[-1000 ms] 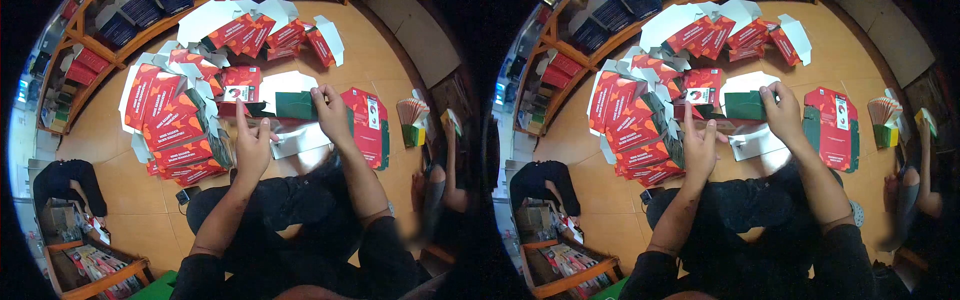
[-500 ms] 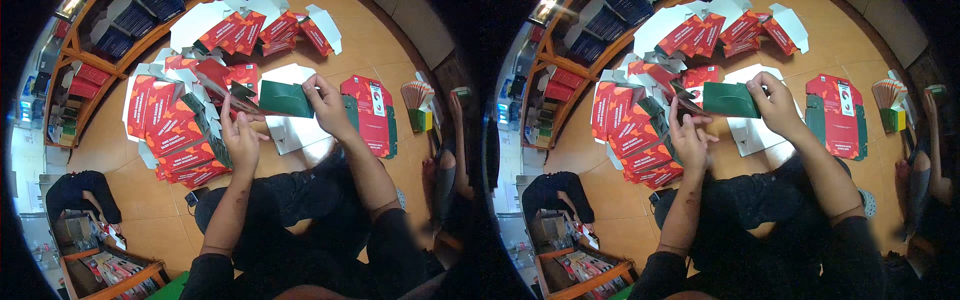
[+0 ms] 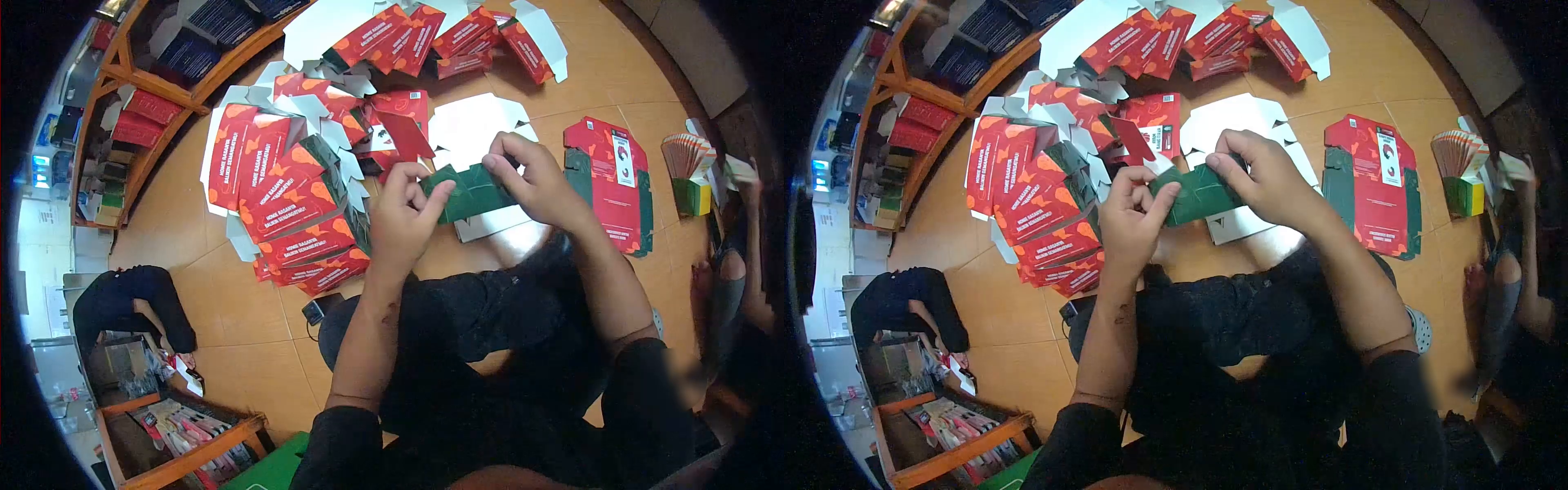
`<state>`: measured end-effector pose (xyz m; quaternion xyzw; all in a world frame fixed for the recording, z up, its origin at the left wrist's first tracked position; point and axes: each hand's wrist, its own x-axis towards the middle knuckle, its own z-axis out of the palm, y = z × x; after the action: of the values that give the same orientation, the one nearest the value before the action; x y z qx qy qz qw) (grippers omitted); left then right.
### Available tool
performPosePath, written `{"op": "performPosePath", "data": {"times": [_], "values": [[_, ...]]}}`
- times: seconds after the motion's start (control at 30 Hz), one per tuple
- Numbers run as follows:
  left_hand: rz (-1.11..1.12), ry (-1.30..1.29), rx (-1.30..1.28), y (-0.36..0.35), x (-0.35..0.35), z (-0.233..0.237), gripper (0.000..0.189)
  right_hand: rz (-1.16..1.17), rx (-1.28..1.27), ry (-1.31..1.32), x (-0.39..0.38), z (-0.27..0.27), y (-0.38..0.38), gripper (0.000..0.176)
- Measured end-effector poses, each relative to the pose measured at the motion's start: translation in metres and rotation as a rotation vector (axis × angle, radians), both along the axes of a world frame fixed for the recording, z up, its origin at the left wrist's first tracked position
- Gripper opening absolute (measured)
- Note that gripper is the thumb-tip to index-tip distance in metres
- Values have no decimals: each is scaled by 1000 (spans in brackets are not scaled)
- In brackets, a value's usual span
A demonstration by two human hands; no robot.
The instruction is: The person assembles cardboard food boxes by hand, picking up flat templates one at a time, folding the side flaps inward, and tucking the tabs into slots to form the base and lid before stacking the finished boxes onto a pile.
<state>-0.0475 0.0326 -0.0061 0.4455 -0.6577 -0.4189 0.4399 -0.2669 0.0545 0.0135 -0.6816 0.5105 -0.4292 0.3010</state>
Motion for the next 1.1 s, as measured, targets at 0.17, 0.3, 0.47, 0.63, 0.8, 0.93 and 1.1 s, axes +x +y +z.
{"op": "performPosePath", "data": {"times": [0.17,0.3,0.47,0.63,0.8,0.93,1.1], "values": [[188,27,37,2,-7,1,24,14,117,79,-1,19,7,22],[117,-116,-29,6,-8,-2,20,71,50,64,1,8,5,23],[16,-168,-118,12,-16,0,13,83,-41,140,6,2,5,22],[2,-318,-421,21,-23,9,34,-125,98,194,17,-5,3,25],[-30,-342,-381,21,-24,4,32,42,325,-282,14,-6,4,15],[8,73,297,-8,3,-7,30,-62,63,-17,-26,-4,-9,38],[-274,-260,260,0,-10,-27,19,268,549,480,-55,-70,-29,51]]}}
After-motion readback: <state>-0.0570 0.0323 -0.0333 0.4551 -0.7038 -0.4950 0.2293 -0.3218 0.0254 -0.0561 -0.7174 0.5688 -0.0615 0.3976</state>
